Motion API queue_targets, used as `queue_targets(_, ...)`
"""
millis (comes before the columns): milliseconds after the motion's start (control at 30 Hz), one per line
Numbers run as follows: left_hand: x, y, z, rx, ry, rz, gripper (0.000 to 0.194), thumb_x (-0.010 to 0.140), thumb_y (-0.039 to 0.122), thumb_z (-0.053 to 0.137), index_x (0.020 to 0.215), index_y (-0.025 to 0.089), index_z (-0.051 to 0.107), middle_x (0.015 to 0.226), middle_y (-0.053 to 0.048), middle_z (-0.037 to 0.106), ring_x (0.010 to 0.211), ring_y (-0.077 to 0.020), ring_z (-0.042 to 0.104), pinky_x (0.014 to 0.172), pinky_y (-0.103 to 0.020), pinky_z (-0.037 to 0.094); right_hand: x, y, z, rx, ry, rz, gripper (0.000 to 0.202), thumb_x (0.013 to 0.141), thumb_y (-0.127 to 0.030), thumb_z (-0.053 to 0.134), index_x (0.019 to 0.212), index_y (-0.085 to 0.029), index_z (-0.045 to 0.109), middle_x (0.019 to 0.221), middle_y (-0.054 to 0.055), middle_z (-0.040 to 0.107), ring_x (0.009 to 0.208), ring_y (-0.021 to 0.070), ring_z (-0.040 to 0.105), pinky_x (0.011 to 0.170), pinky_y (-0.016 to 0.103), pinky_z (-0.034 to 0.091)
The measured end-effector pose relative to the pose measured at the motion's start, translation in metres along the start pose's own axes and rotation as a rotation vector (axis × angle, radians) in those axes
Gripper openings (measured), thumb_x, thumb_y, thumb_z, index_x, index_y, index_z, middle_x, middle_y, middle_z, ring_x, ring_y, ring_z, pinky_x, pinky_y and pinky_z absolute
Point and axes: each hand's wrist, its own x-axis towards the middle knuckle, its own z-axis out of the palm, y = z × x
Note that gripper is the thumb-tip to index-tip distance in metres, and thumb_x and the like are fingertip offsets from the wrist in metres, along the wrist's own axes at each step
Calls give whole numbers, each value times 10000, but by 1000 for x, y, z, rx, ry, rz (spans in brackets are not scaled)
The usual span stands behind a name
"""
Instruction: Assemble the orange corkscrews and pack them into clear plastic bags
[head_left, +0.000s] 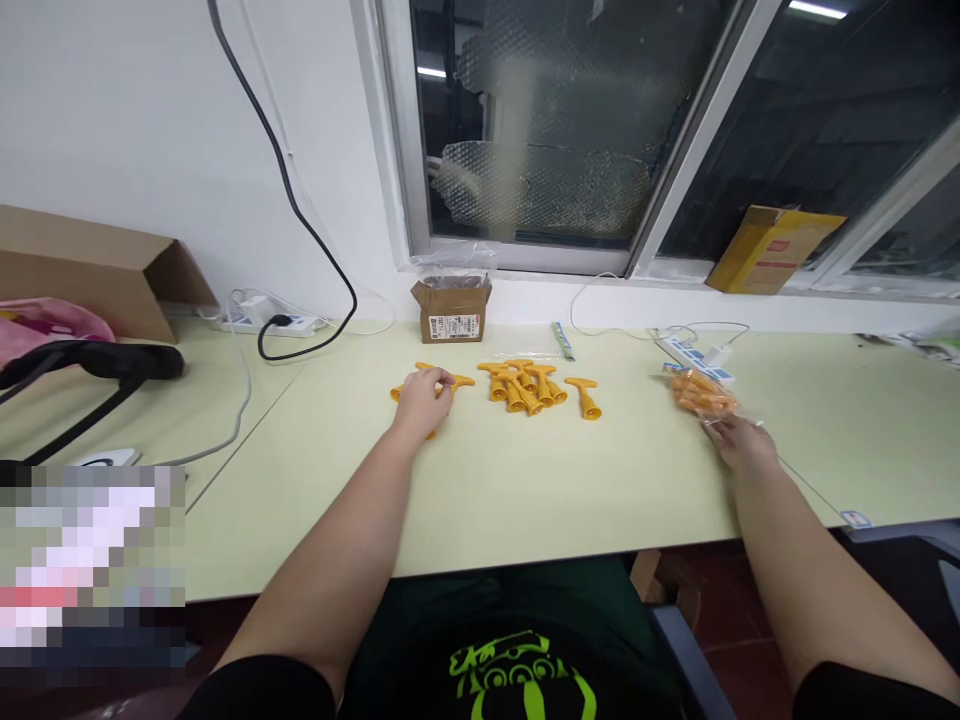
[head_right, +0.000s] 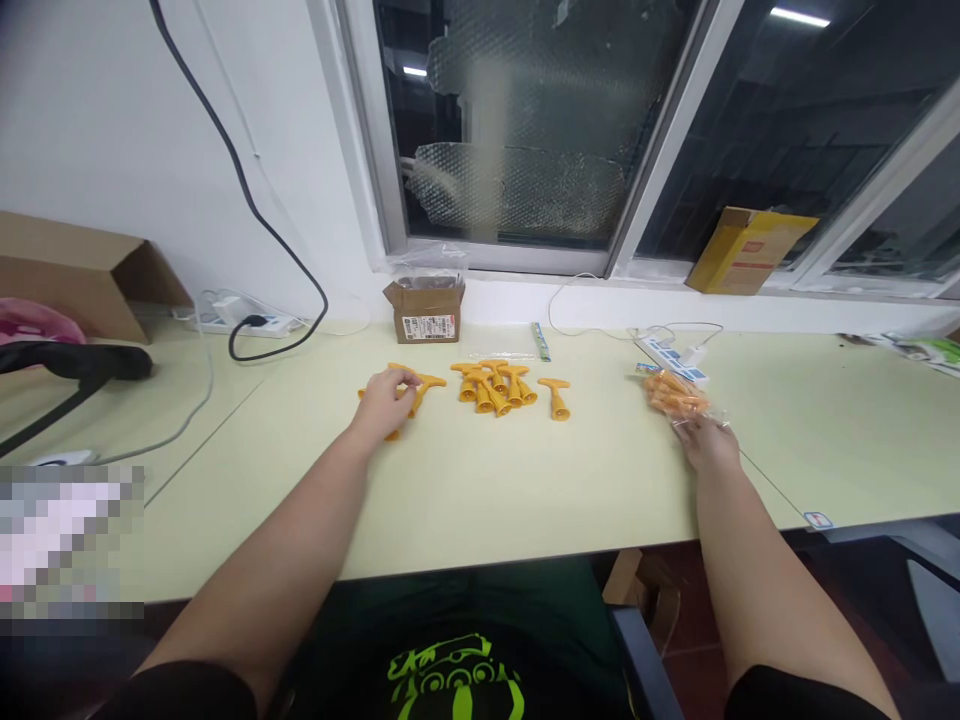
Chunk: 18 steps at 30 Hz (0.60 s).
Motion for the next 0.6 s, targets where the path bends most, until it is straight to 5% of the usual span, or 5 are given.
queue_targets(100,2,-10,-6,95,61,-44,148,820,186,601,912,241,703,1090,-94,716,1134,-351,578,1011,-512,457,1,0,-8,-205,398,-66,470,554,-128,771,877,-306,480,1243,241,525,1167,430,580,977,695,435)
queue_targets(200,3,-16,-7,163,54,-100,164,816,200,601,926,244,714,1129,-102,710,1179,-370,564,1018,-536,449,-5,-8,-3,-510,546,-511,539,552,-122,729,1038,-263,542,1294,264,512,1258,429,510,1082,640,368)
queue_targets(333,2,-15,-1,241,-57,-119,201,842,187,563,943,251,725,1171,-94,724,1206,-368,581,1063,-582,401,-35,-17,52,-690,61,-883,206,744,-258,639,947,-223,654,1124,183,631,1191,378,560,1054,583,422)
queue_targets(467,-1,-9,1,227,-94,-96,198,876,211,539,954,257,716,1182,-65,732,1214,-335,608,1136,-581,344,-64,-16,144,-794,-700,-844,271,865,-271,572,1073,-181,723,1317,168,637,1260,316,585,1130,501,435)
queue_targets(600,-5,0,-10,156,10,2,211,854,287,593,1036,265,697,1210,-54,709,1184,-309,622,1103,-511,418,-71,-13,227,-1001,-992,-790,428,939,-139,435,1265,-167,711,1439,116,630,1372,255,547,1207,420,387)
